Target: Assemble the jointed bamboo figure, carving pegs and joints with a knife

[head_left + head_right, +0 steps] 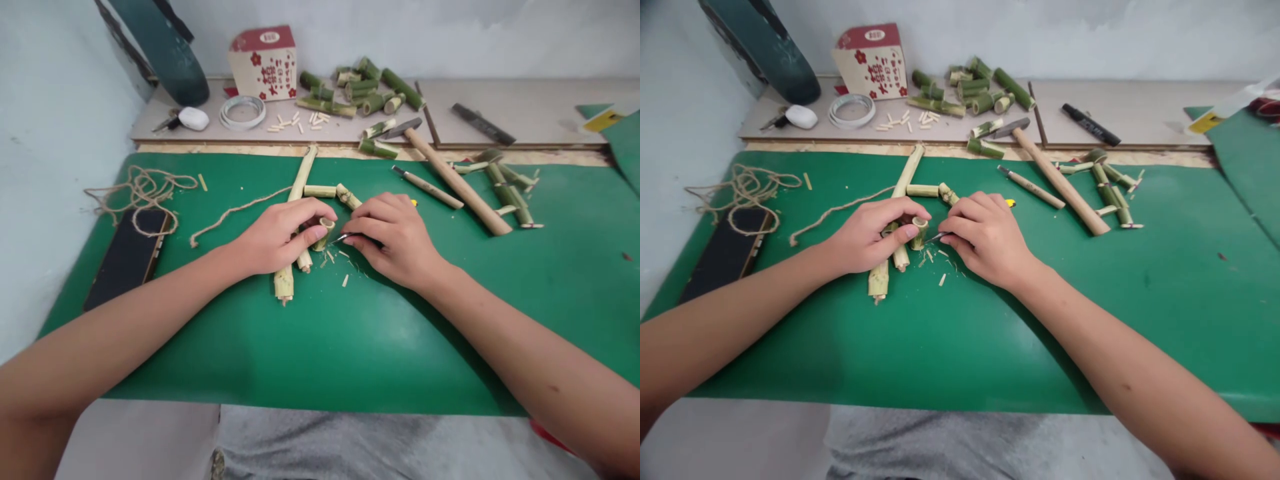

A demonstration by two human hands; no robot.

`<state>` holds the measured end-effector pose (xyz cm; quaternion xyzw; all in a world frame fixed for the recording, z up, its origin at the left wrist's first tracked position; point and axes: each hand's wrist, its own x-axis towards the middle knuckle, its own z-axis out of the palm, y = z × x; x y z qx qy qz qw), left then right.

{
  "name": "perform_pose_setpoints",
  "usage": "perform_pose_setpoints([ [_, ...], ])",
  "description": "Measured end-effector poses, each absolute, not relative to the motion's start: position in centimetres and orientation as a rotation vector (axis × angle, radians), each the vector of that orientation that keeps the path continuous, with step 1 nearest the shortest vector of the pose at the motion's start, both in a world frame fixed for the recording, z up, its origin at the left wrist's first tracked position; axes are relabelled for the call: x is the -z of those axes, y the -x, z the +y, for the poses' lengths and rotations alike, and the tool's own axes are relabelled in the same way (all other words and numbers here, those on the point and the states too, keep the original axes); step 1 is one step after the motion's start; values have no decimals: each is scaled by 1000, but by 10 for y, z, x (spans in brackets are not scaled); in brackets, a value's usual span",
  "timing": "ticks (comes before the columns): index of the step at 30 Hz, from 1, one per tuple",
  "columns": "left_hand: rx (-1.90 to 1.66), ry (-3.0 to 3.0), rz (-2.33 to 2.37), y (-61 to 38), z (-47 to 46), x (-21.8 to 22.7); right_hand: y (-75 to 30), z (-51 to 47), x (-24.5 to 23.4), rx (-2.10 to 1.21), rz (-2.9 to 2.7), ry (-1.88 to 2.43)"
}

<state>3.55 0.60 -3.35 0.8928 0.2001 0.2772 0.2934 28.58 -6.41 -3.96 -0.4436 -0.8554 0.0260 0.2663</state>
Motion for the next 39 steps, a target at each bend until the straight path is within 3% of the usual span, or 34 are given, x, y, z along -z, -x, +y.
perform_pose_setpoints([
  [39,-734,-2381,495,-35,7,34,-281,-63,39,-118,-2377,1172],
])
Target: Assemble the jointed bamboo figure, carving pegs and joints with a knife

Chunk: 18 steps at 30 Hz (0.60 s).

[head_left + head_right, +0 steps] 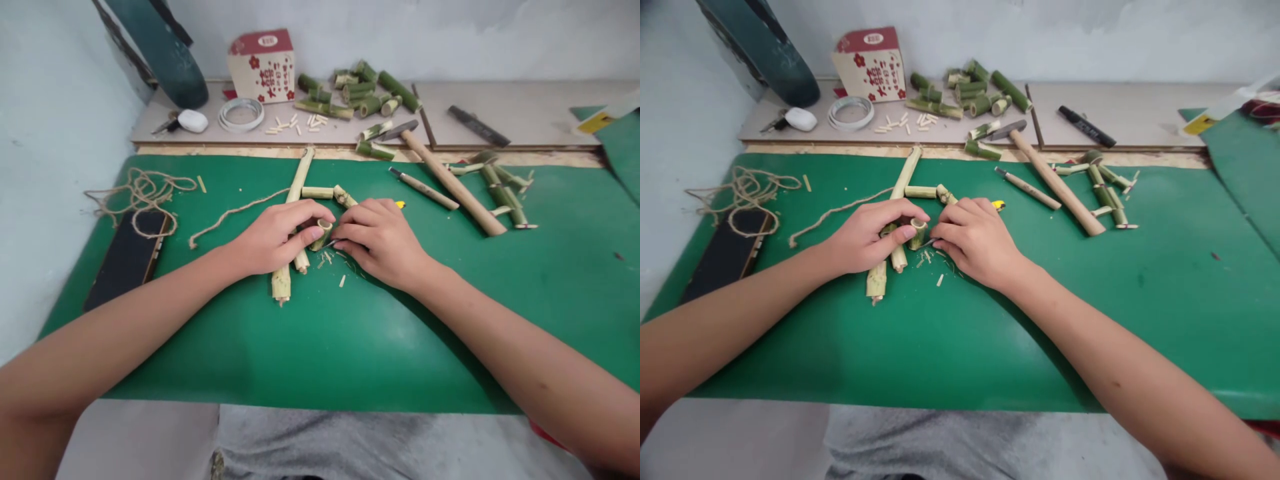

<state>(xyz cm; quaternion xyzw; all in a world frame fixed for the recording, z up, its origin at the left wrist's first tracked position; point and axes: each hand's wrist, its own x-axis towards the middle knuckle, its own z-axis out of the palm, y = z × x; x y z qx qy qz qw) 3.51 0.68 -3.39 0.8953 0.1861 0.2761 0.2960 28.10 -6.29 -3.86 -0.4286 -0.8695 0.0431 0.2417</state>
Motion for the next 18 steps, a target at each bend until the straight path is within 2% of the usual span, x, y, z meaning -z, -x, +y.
perform_pose_setpoints([
  [18,-722,-2389,478,-35,7,34,-282,-61,40,-135,-2296,1172],
])
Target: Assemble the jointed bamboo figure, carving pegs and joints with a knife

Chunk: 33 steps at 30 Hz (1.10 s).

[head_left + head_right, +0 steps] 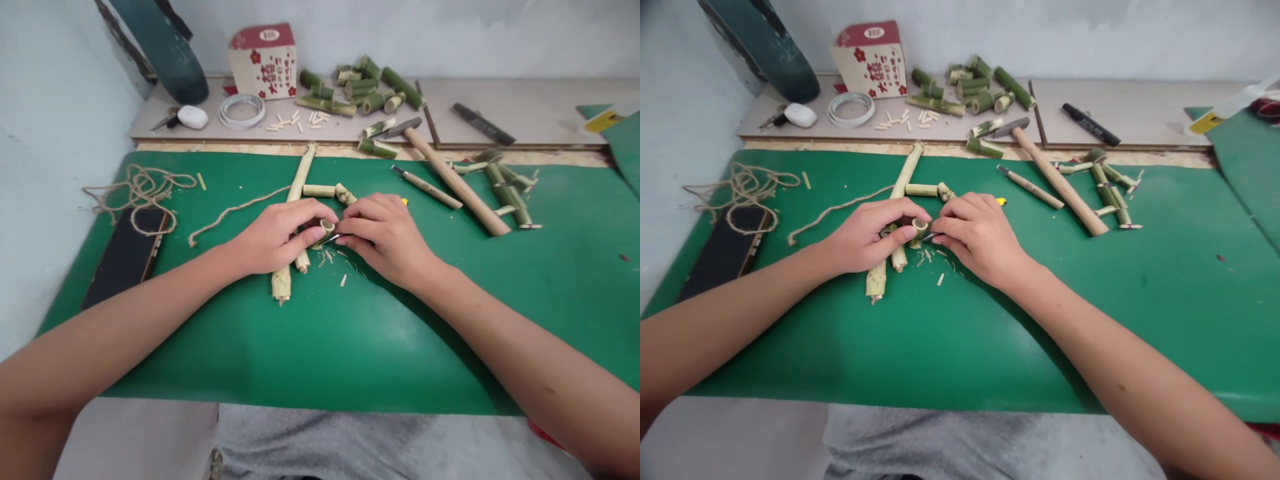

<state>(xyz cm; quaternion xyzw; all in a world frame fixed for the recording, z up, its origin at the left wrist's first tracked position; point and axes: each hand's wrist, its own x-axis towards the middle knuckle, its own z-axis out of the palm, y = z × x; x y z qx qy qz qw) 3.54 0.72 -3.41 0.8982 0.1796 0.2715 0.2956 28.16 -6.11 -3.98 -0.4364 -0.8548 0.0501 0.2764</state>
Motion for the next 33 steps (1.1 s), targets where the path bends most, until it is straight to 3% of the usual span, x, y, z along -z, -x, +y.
perform_pose_setpoints([
  [19,-739,-2401,512,-36,6,32,-278,-61,41,-33,-2369,1164],
  [33,-937,-2303,844,-36,14,41,-311,-53,37,162,-1979,1392],
])
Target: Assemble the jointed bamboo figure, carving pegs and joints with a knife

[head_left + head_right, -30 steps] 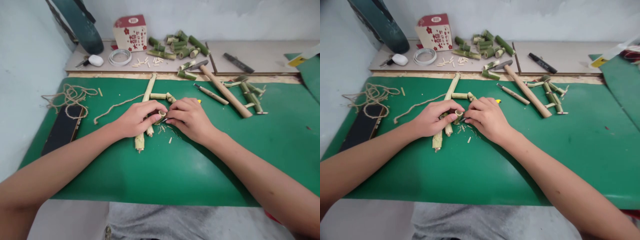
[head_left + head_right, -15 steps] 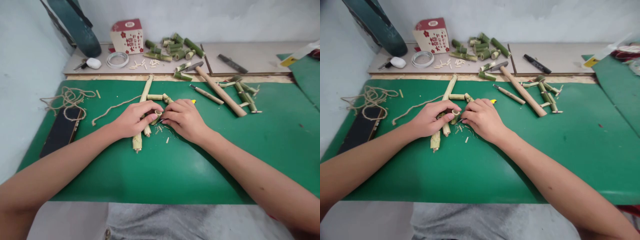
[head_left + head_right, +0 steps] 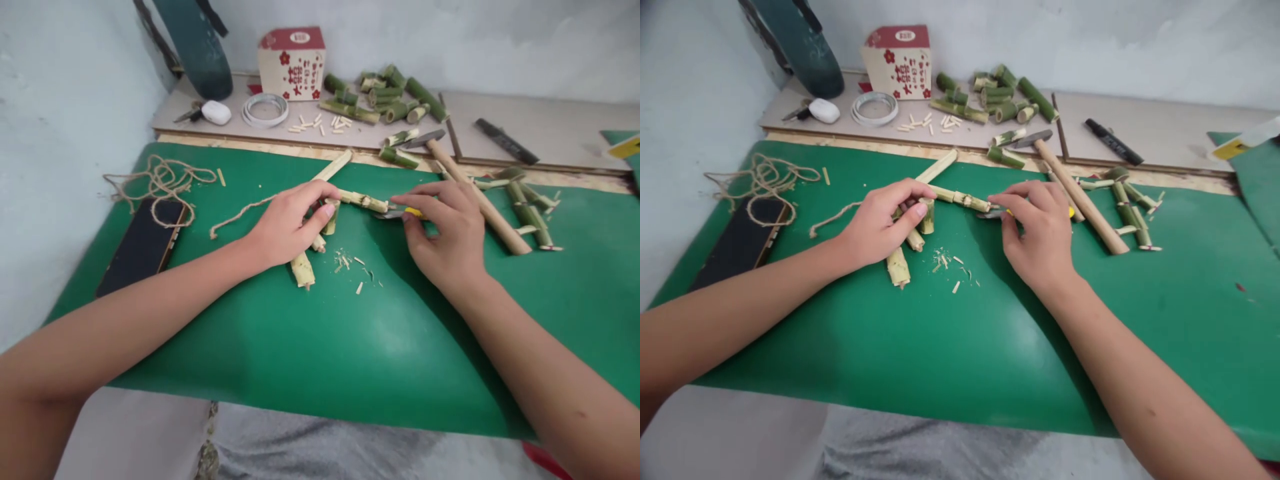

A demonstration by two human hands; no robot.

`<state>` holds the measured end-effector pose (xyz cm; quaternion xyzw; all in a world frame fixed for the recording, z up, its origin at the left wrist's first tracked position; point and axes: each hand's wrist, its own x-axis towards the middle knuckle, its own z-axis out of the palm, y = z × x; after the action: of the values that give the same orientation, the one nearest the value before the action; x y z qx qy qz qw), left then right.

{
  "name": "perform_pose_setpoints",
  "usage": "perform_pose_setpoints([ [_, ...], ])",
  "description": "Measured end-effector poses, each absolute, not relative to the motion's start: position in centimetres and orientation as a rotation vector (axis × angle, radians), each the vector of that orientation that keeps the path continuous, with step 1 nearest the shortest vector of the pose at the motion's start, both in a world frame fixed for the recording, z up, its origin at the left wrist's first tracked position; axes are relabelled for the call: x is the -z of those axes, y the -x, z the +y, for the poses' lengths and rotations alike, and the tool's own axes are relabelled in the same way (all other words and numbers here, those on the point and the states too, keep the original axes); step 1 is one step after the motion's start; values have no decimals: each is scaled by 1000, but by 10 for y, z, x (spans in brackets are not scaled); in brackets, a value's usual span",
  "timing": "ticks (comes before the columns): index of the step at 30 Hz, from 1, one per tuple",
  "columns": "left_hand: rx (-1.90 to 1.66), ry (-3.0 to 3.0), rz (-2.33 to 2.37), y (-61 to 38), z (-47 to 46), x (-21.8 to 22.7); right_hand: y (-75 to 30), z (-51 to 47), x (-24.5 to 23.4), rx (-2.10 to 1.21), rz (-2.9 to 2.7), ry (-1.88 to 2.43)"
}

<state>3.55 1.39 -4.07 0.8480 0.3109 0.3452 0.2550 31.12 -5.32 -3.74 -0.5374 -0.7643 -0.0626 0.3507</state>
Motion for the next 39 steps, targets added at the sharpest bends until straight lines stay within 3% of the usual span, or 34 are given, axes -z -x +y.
perform_pose_setpoints([
  [7,-1018,-2228,946,-36,17,40,-280,-77,25,-163,-2214,1089],
  [20,-1065,-2126,1061,-35,17,38,-259,-129,15,-888,-2486,1032],
  [24,-1035,-2127,1064,-35,16,37,-267,-134,19,-734,-2113,1322],
  [27,-1021,-2149,1048,-34,15,35,-257,-134,25,-594,-2175,1460],
  [33,-993,-2160,1037,-34,14,33,-206,-176,25,-776,-2321,1295],
  [39,-998,-2189,1009,-33,14,33,-224,-173,26,-533,-1896,1687],
])
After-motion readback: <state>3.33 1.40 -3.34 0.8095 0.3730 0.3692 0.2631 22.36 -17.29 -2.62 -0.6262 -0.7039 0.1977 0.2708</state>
